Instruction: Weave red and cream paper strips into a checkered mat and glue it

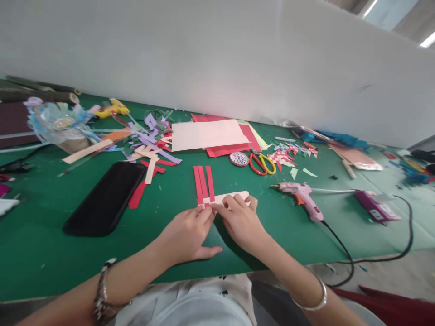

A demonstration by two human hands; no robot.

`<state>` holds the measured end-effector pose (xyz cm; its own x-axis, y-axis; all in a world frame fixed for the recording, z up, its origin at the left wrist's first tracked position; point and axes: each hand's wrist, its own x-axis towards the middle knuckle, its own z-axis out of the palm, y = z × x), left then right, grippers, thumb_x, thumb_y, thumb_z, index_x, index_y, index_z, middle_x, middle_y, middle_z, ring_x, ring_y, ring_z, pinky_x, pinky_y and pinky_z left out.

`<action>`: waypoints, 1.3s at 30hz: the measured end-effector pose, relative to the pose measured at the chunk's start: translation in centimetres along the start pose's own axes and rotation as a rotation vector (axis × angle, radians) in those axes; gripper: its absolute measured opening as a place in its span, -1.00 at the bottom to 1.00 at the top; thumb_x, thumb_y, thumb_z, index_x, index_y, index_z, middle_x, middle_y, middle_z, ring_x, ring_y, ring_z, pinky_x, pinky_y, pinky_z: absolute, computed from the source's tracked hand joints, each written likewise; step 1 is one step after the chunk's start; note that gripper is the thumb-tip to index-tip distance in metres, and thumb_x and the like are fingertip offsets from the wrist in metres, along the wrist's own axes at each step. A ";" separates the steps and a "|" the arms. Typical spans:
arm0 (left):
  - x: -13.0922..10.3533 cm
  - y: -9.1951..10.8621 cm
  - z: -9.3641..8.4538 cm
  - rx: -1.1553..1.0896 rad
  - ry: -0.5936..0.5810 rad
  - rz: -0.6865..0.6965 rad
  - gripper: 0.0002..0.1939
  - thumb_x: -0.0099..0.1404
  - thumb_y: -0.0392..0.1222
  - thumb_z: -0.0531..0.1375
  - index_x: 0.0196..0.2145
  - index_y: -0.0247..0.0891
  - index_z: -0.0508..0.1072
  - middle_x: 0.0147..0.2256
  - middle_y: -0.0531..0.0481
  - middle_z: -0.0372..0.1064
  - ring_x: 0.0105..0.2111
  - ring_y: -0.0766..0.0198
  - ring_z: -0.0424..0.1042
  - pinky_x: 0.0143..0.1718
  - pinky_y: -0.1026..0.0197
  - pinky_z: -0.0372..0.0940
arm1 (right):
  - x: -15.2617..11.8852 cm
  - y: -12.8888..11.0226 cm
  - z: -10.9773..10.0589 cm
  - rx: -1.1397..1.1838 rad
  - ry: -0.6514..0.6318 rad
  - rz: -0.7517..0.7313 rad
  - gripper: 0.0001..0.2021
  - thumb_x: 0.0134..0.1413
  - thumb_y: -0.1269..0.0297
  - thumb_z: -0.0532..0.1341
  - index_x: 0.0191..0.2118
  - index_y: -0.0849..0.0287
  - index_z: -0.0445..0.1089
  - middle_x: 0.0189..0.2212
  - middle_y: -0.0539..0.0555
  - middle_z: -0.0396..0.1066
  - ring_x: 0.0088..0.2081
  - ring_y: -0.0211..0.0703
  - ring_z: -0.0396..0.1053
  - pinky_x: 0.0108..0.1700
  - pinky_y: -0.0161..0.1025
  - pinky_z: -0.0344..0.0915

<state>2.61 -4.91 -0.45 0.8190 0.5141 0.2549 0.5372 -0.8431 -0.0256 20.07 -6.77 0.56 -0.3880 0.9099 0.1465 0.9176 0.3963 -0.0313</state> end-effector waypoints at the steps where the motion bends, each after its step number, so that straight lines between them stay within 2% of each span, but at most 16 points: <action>1: 0.0 0.0 0.0 0.004 0.000 0.002 -0.37 0.21 0.22 -0.03 -0.12 -0.45 0.38 -0.20 -0.26 0.34 -0.31 0.07 0.41 -0.35 0.12 0.34 | 0.1 0.0 0.1 0.000 -0.011 0.014 -0.69 0.17 0.42 0.00 -0.03 -0.03 0.29 -0.28 0.04 0.31 -0.20 -0.16 0.15 -0.21 -0.15 -0.15; 6: 0.1 0.0 -0.2 0.044 -0.015 0.004 -0.37 0.19 0.21 0.00 -0.11 -0.46 0.38 -0.23 -0.25 0.35 -0.33 0.09 0.40 -0.35 0.12 0.35 | -0.2 0.8 0.0 -0.031 -0.012 0.047 -0.68 0.16 0.45 0.01 -0.06 -0.05 0.32 -0.27 0.04 0.31 -0.21 -0.16 0.14 -0.21 -0.14 -0.16; 12: 0.1 0.1 -0.3 0.041 -0.026 0.007 -0.37 0.17 0.20 0.04 -0.11 -0.48 0.38 -0.25 -0.24 0.36 -0.34 0.08 0.41 -0.35 0.12 0.35 | -1.2 2.0 -0.4 -0.108 0.068 0.123 -0.73 0.11 0.49 0.04 -0.18 0.03 0.40 -0.30 0.06 0.33 -0.25 -0.16 0.13 -0.25 -0.13 -0.17; 14: 0.1 0.1 -0.2 0.034 -0.022 0.002 -0.37 0.17 0.19 0.05 -0.11 -0.49 0.38 -0.23 -0.26 0.35 -0.34 0.07 0.41 -0.35 0.11 0.36 | -1.3 1.8 -0.5 -0.111 0.088 0.131 -0.72 0.12 0.48 0.03 -0.16 0.03 0.39 -0.30 0.06 0.33 -0.25 -0.16 0.13 -0.25 -0.13 -0.17; 18: 0.1 0.1 -0.1 0.024 -0.015 0.005 -0.39 0.20 0.18 0.00 -0.11 -0.47 0.38 -0.20 -0.28 0.34 -0.30 0.05 0.40 -0.35 0.09 0.36 | -0.7 0.4 -0.5 -0.048 0.061 0.039 -0.67 0.16 0.42 0.00 -0.04 -0.07 0.30 -0.21 0.05 0.34 -0.21 -0.14 0.14 -0.22 -0.11 -0.17; 21: 0.2 0.1 -0.2 0.031 -0.016 -0.004 -0.41 0.17 0.18 0.04 -0.13 -0.45 0.40 -0.22 -0.26 0.35 -0.30 0.08 0.41 -0.34 0.13 0.36 | -0.2 -0.1 -0.3 -0.030 0.033 0.040 -0.69 0.18 0.41 -0.01 -0.05 -0.09 0.31 -0.18 0.02 0.34 -0.19 -0.15 0.14 -0.21 -0.11 -0.17; 29: 0.2 0.1 -0.4 0.059 -0.041 -0.008 -0.40 0.17 0.18 0.04 -0.10 -0.44 0.38 -0.21 -0.24 0.35 -0.33 0.11 0.41 -0.33 0.14 0.35 | -1.3 2.1 -0.3 -0.123 0.053 0.160 -0.72 0.11 0.48 0.04 -0.18 -0.01 0.39 -0.18 0.06 0.35 -0.19 -0.12 0.11 -0.22 -0.09 -0.17; 32: 0.2 0.1 -0.4 0.060 -0.048 -0.009 -0.41 0.17 0.17 0.04 -0.10 -0.43 0.39 -0.21 -0.24 0.36 -0.32 0.10 0.41 -0.33 0.14 0.35 | -1.4 1.8 -0.6 -0.117 0.047 0.167 -0.66 0.10 0.48 0.03 -0.10 -0.06 0.36 -0.15 0.05 0.33 -0.18 -0.12 0.12 -0.21 -0.09 -0.16; 35: 0.2 0.1 -0.4 0.039 -0.043 -0.009 -0.42 0.17 0.16 0.04 -0.11 -0.44 0.40 -0.23 -0.24 0.36 -0.32 0.09 0.41 -0.33 0.12 0.35 | -1.1 0.9 -0.6 -0.074 0.001 0.087 -0.58 0.13 0.47 0.00 0.02 -0.15 0.25 -0.08 0.03 0.29 -0.15 -0.12 0.11 -0.20 -0.10 -0.14; 39: 0.3 0.1 -0.5 0.005 -0.040 -0.008 -0.42 0.18 0.14 0.04 -0.11 -0.47 0.39 -0.26 -0.24 0.36 -0.31 0.06 0.40 -0.34 0.10 0.36 | -1.3 1.2 -0.2 -0.097 -0.030 0.101 -0.60 0.12 0.49 -0.01 0.00 -0.10 0.27 -0.05 0.06 0.29 -0.14 -0.09 0.10 -0.19 -0.07 -0.13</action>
<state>2.76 -4.92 0.11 0.8220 0.5268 0.2162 0.5447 -0.8381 -0.0287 21.64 -7.50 0.56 -0.2941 0.9485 0.1178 0.9557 0.2900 0.0514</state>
